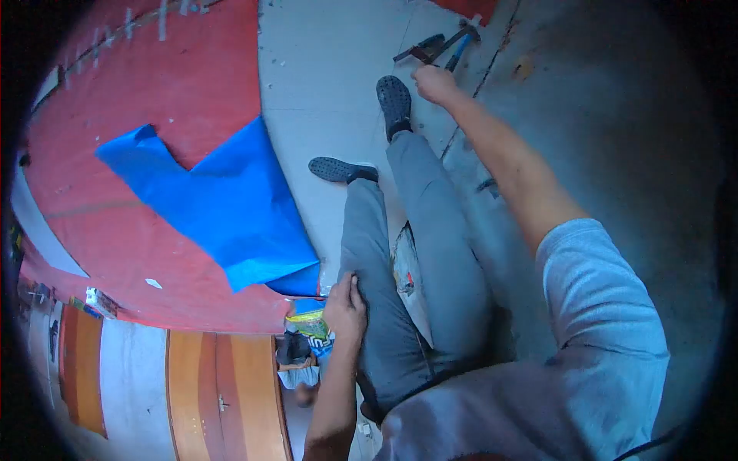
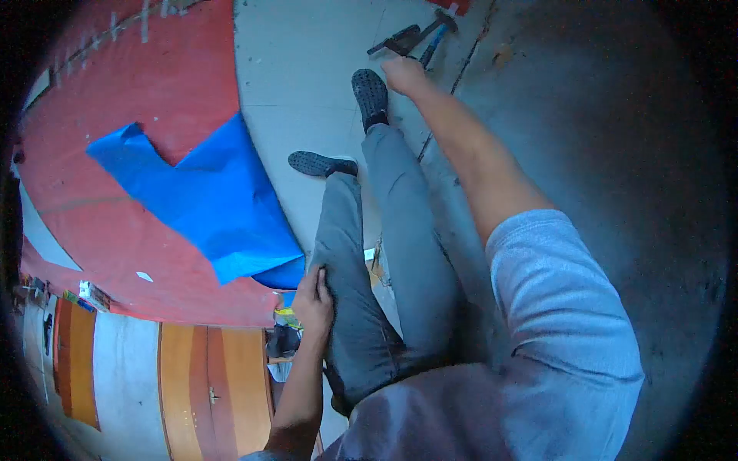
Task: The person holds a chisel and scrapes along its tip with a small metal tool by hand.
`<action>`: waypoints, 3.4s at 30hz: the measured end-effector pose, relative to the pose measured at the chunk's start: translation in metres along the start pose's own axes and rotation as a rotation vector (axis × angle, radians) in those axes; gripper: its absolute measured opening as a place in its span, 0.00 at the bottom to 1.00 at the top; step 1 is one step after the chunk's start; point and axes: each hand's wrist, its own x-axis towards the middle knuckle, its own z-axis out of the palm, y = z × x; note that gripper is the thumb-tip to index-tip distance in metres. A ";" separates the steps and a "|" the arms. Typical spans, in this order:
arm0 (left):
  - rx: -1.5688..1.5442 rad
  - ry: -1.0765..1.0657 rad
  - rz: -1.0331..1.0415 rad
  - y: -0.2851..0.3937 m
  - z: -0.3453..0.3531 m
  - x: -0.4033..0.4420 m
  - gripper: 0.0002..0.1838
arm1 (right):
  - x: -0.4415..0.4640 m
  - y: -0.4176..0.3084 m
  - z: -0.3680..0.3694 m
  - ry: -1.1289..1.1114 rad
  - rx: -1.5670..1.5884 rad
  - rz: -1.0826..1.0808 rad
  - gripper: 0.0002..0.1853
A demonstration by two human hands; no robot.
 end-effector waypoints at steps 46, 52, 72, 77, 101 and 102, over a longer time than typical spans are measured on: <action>-1.831 0.095 -0.038 0.192 -0.325 -0.132 0.20 | -0.580 -0.336 -0.352 -0.230 1.492 -0.396 0.22; -1.859 0.269 0.071 0.230 -0.335 -0.209 0.20 | -0.648 -0.330 -0.385 -0.430 1.295 -0.497 0.23; -1.616 0.808 0.238 0.265 -0.353 -0.285 0.19 | -0.718 -0.331 -0.400 -0.458 1.240 -0.806 0.19; -1.633 0.811 0.240 0.272 -0.354 -0.283 0.19 | -0.717 -0.329 -0.399 -0.430 1.277 -0.815 0.19; -1.306 0.839 0.252 0.310 -0.360 -0.288 0.19 | -0.715 -0.304 -0.416 -0.362 1.282 -0.910 0.19; -1.297 0.856 0.262 0.310 -0.358 -0.287 0.19 | -0.714 -0.302 -0.416 -0.362 1.269 -0.915 0.19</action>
